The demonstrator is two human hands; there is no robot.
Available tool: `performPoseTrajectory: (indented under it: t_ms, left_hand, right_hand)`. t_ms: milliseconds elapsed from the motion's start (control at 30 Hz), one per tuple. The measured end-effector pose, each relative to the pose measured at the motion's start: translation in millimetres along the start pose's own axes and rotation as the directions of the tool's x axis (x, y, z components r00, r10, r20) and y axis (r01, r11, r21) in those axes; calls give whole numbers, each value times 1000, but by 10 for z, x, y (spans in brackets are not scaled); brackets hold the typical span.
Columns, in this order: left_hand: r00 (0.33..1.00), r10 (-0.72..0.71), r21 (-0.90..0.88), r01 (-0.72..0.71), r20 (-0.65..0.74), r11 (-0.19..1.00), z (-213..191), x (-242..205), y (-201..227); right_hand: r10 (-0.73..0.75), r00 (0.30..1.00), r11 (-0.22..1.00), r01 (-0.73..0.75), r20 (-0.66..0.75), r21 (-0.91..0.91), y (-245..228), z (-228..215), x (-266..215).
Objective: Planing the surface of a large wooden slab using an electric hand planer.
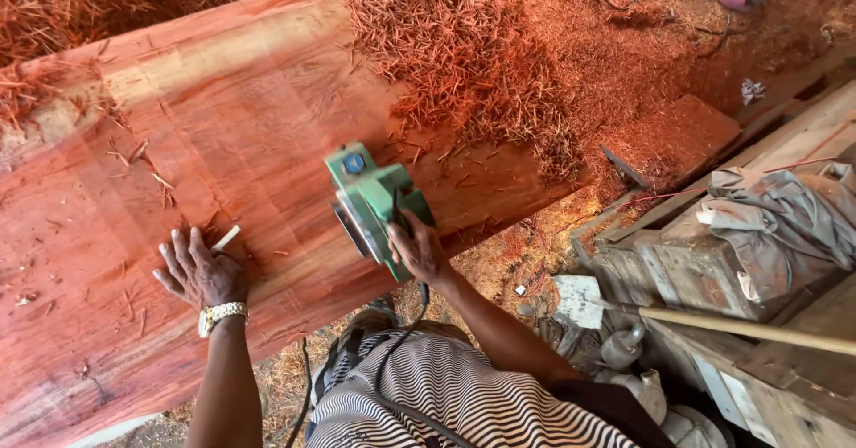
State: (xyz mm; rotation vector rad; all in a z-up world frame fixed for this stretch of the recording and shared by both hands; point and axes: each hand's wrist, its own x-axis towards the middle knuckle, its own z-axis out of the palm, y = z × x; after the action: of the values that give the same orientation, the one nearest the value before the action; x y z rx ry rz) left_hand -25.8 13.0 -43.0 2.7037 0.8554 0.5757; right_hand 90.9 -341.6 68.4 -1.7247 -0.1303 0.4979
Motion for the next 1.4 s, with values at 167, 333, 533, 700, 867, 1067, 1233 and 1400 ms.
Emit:
performPoseTrajectory:
  t_ms: [167,333,533,700,867,1067,1233,1400]
  left_hand:
    - [995,-86,-6,86,47,996,-61,1,178]
    - [985,-148,1,149,89,989,-109,11,308]
    - [977,-182,11,182,116,983,-148,18,357]
    - [988,-150,34,148,48,988,-62,17,304]
    - [991,-136,61,135,6,989,-64,50,340]
    - [992,-117,113,122,-55,986,-22,59,340]
    - [983,-150,186,168,-109,968,36,81,322]
    - [985,-164,137,169,-52,976,-18,96,358]
  right_hand:
    - [-16,1000,1000,16,-1,4,145,-176,-586]
    - [-69,997,997,69,-21,17,200,-141,-495]
    - [-128,992,991,129,-6,21,21,56,128]
    - [-147,989,989,147,-13,5,-320,203,566]
    - [-185,983,982,184,-16,-29,-582,302,948]
    - [-122,992,989,123,11,-77,-905,427,1312]
    - [-113,993,989,115,29,-95,-977,569,1690]
    - [-127,989,981,137,80,-137,-970,631,2082]
